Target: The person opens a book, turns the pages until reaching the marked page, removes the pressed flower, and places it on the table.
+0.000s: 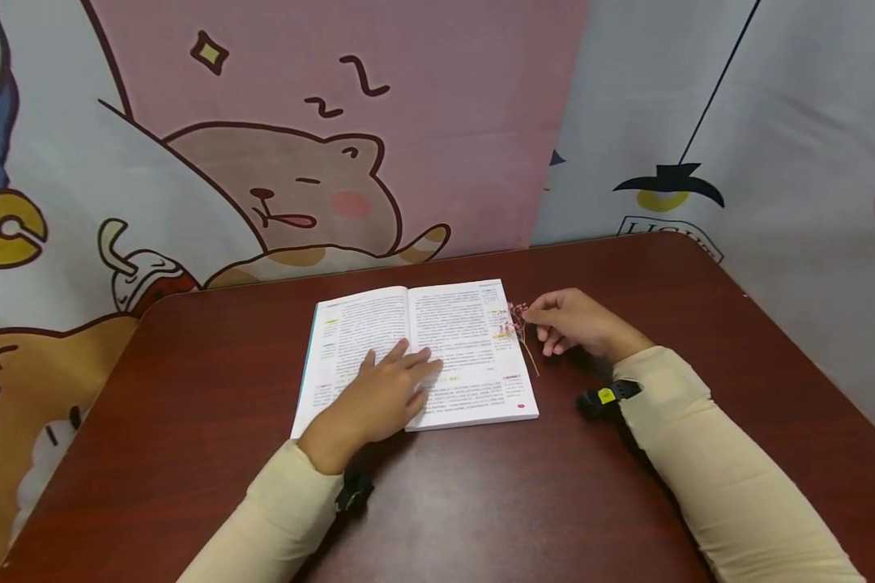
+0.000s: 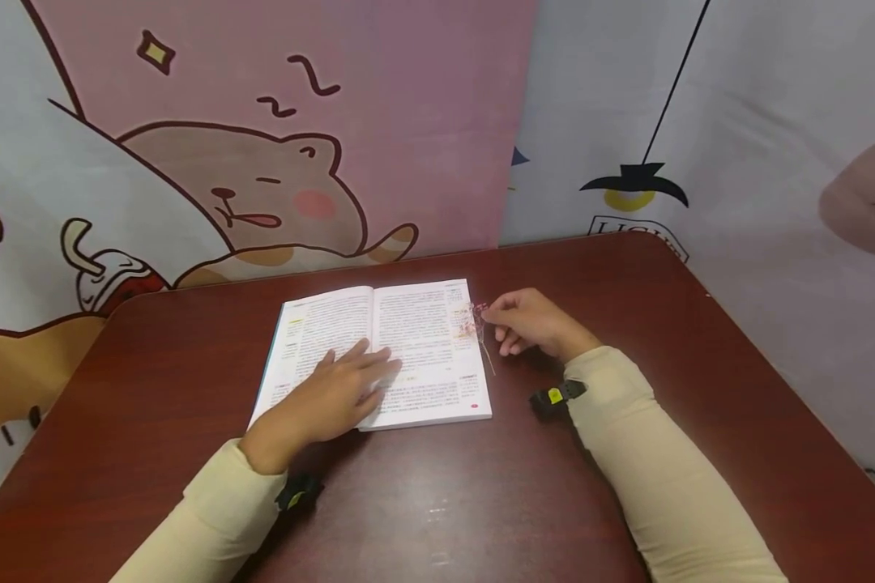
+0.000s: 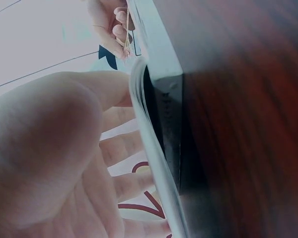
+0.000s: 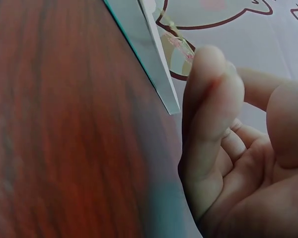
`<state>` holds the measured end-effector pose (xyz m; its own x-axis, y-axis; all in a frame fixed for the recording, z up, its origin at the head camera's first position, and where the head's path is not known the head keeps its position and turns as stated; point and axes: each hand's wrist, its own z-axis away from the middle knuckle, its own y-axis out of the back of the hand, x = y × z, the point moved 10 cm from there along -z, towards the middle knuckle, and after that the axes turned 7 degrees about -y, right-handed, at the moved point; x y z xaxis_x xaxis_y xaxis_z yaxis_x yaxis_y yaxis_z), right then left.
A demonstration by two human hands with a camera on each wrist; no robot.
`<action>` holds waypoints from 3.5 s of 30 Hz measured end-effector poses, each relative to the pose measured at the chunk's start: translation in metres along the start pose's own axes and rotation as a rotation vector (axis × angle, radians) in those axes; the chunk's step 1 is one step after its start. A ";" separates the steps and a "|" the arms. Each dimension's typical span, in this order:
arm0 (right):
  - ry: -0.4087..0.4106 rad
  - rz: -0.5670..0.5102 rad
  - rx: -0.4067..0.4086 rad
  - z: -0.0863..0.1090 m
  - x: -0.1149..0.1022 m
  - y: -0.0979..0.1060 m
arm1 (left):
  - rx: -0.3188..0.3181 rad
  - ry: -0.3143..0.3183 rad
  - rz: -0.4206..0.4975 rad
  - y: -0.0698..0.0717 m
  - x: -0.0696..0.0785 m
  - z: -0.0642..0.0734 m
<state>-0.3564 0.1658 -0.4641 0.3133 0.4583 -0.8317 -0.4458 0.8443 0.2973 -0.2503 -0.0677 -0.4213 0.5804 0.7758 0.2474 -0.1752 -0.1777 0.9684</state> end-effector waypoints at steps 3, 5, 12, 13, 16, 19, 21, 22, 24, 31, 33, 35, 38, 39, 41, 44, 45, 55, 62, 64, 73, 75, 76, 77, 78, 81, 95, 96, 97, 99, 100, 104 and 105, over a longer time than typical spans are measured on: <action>-0.003 -0.018 0.014 0.001 0.001 0.005 | -0.001 -0.003 0.003 0.000 0.000 0.000; -0.004 -0.025 0.018 0.001 0.002 0.007 | -0.002 -0.004 0.000 0.000 0.000 0.000; -0.017 -0.027 0.041 0.004 0.005 0.016 | -0.011 0.001 0.010 0.000 0.000 0.000; -0.019 -0.027 0.048 0.004 0.006 0.017 | -0.013 0.002 0.013 0.000 0.000 0.000; -0.017 -0.025 0.072 0.005 0.007 0.023 | -0.014 0.005 0.020 0.000 0.000 0.000; -0.019 -0.014 0.086 0.004 0.009 0.027 | -0.014 0.006 0.018 0.000 0.000 0.000; -0.022 -0.009 0.089 0.004 0.010 0.029 | -0.009 0.003 0.013 0.001 0.000 0.000; -0.024 -0.008 0.087 0.004 0.010 0.029 | -0.008 0.002 0.010 0.000 0.000 0.000; -0.027 0.005 0.086 0.003 0.012 0.030 | -0.005 -0.001 0.007 0.000 0.000 0.000; -0.036 0.080 0.089 0.003 0.016 0.032 | -0.001 -0.002 0.006 0.000 0.000 -0.001; -0.043 0.085 0.087 0.003 0.018 0.032 | -0.002 0.000 0.006 0.000 0.000 -0.001; -0.049 0.087 0.089 0.002 0.020 0.032 | -0.005 0.003 0.006 0.000 0.000 -0.001; -0.056 0.086 0.092 0.000 0.023 0.032 | -0.008 0.004 0.005 0.000 0.000 -0.001; -0.057 0.086 0.093 0.000 0.023 0.031 | -0.008 0.004 0.004 -0.001 0.000 -0.001; -0.058 0.085 0.095 -0.001 0.023 0.031 | -0.007 0.003 0.001 -0.001 0.000 -0.001; -0.065 0.094 0.095 -0.001 0.024 0.030 | -0.005 0.004 -0.003 -0.001 -0.001 -0.001; -0.068 0.101 0.097 -0.001 0.024 0.030 | -0.004 0.004 -0.003 -0.001 -0.001 -0.001; -0.072 0.125 0.110 -0.001 0.023 0.029 | -0.002 0.005 -0.014 -0.001 -0.001 -0.001; -0.070 0.131 0.117 0.001 0.022 0.027 | -0.002 0.001 -0.011 -0.001 0.000 -0.001; -0.059 0.120 0.116 0.003 0.018 0.026 | 0.000 -0.003 -0.009 0.000 0.001 -0.001; 0.001 0.080 0.077 0.027 -0.002 0.009 | 0.011 -0.026 -0.019 0.004 0.006 -0.003; 0.006 0.084 0.071 0.032 -0.003 0.005 | 0.012 -0.032 -0.027 0.005 0.007 -0.003; 0.006 0.090 0.069 0.034 -0.003 0.002 | 0.008 -0.031 -0.036 0.005 0.008 -0.003; 0.007 0.095 0.063 0.035 -0.002 -0.001 | 0.002 -0.027 -0.042 0.004 0.007 -0.003; 0.006 0.097 0.057 0.036 -0.001 -0.004 | -0.005 -0.023 -0.047 0.004 0.007 -0.002; 0.001 0.098 0.044 0.037 0.003 -0.013 | -0.013 -0.020 -0.053 0.003 0.007 0.000; -0.023 0.094 -0.036 0.030 0.014 -0.044 | -0.018 0.013 -0.033 0.001 -0.005 0.026; -0.019 0.090 -0.042 0.030 0.014 -0.046 | -0.015 0.012 -0.032 0.001 -0.005 0.028; -0.016 0.086 -0.048 0.030 0.015 -0.047 | -0.012 0.008 -0.031 0.001 -0.005 0.029; -0.011 0.084 -0.058 0.031 0.016 -0.050 | -0.007 -0.001 -0.033 0.002 -0.005 0.032; -0.011 0.086 -0.060 0.031 0.017 -0.051 | -0.004 -0.007 -0.037 0.002 -0.005 0.033; -0.006 0.106 -0.051 0.032 0.018 -0.050 | 0.021 -0.026 -0.072 0.006 -0.007 0.035; -0.002 0.112 -0.048 0.032 0.017 -0.049 | 0.029 -0.029 -0.078 0.008 -0.008 0.036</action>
<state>-0.3027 0.1410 -0.4783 0.2605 0.5498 -0.7936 -0.5175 0.7735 0.3660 -0.2277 -0.0965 -0.4147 0.6139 0.7705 0.1715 -0.1056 -0.1351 0.9852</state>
